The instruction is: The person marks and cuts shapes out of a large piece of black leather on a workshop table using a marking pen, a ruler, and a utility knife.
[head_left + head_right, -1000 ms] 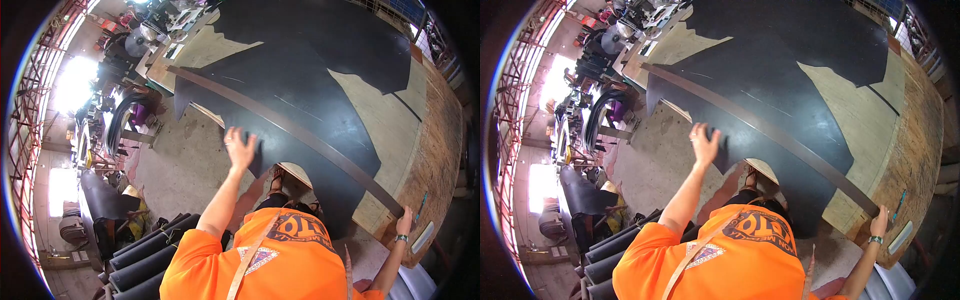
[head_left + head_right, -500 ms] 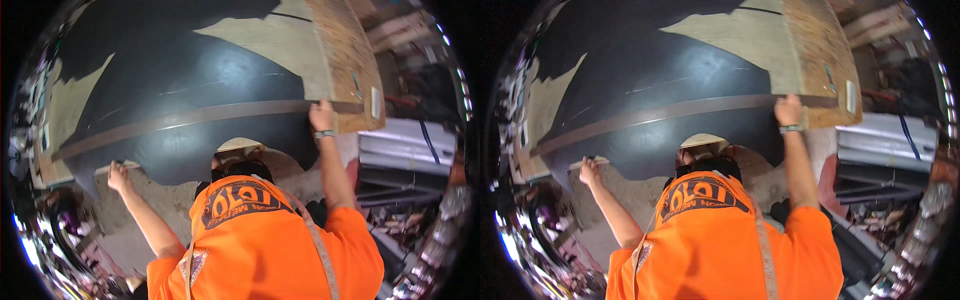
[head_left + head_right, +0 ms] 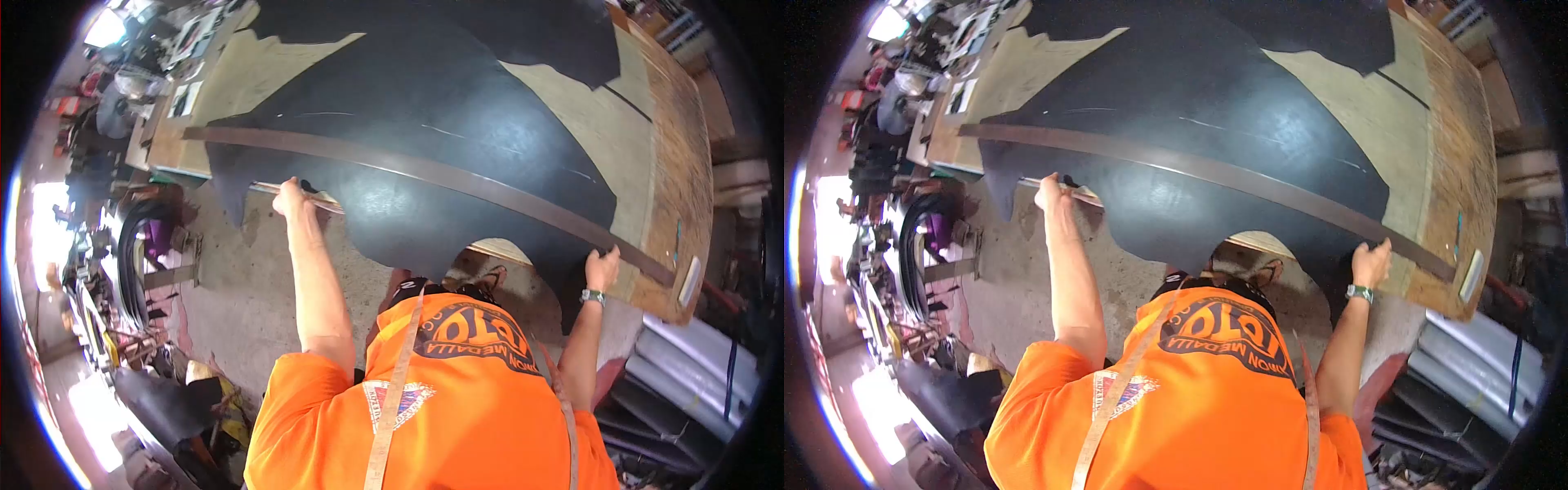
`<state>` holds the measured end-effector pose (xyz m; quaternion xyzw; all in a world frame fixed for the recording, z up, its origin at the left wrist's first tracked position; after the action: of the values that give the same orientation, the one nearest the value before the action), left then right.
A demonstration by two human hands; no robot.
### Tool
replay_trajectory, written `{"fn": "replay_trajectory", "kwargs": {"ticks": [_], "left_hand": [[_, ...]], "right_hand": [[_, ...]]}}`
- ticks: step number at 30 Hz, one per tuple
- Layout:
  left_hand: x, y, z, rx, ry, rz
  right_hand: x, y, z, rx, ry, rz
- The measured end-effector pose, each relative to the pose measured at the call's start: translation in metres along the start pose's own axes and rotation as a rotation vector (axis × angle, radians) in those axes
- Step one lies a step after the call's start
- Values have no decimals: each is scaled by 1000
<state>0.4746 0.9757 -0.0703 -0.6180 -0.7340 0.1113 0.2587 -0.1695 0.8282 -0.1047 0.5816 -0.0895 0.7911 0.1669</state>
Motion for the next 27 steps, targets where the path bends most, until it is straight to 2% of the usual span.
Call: {"fn": "replay_trajectory", "kwargs": {"ticks": [3,4,7,9,10,11,13,14,15,17,18,21,22,25,27], "left_hand": [[4,61,25,70,-155,92],[10,74,22,104,-189,122],[11,59,6,225,-203,192],[11,58,-4,225,-128,204],[11,57,-6,163,-51,196],[11,53,-7,113,-1,183],[-5,93,25,-128,211,144],[-7,112,39,-124,363,102],[0,84,32,-263,370,83],[13,46,12,-307,575,23],[15,43,16,-272,459,51],[9,89,60,-241,363,33],[14,89,64,-276,385,30],[22,93,74,-313,118,241],[24,94,75,-275,113,267]], "right_hand": [[8,-3,9,-39,-74,23],[4,5,-3,-15,-14,52],[-20,36,-50,10,280,97],[-22,53,-62,-44,345,155],[-4,49,-45,-134,348,237],[-17,62,-63,-120,392,242],[-14,72,-62,-130,309,309],[-13,76,-66,-128,271,318],[-12,77,-70,-136,323,342],[-8,79,-78,-158,423,388],[-7,78,-84,-134,474,398],[3,62,-82,-132,573,346],[5,60,-90,-98,643,394],[2,59,-105,-96,795,503],[3,55,-108,-132,825,525]]}}
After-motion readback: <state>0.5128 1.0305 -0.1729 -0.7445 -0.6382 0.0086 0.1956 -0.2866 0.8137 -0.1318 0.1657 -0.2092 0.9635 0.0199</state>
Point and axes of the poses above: each hand's wrist, its own y-axis towards the middle knuckle, its own x-axis out of the back of the hand, z = x × y, the point moved 1 cm from there along y, towards the middle knuckle, and after that the axes turned 9 degrees about y, right-handed, at the moved point
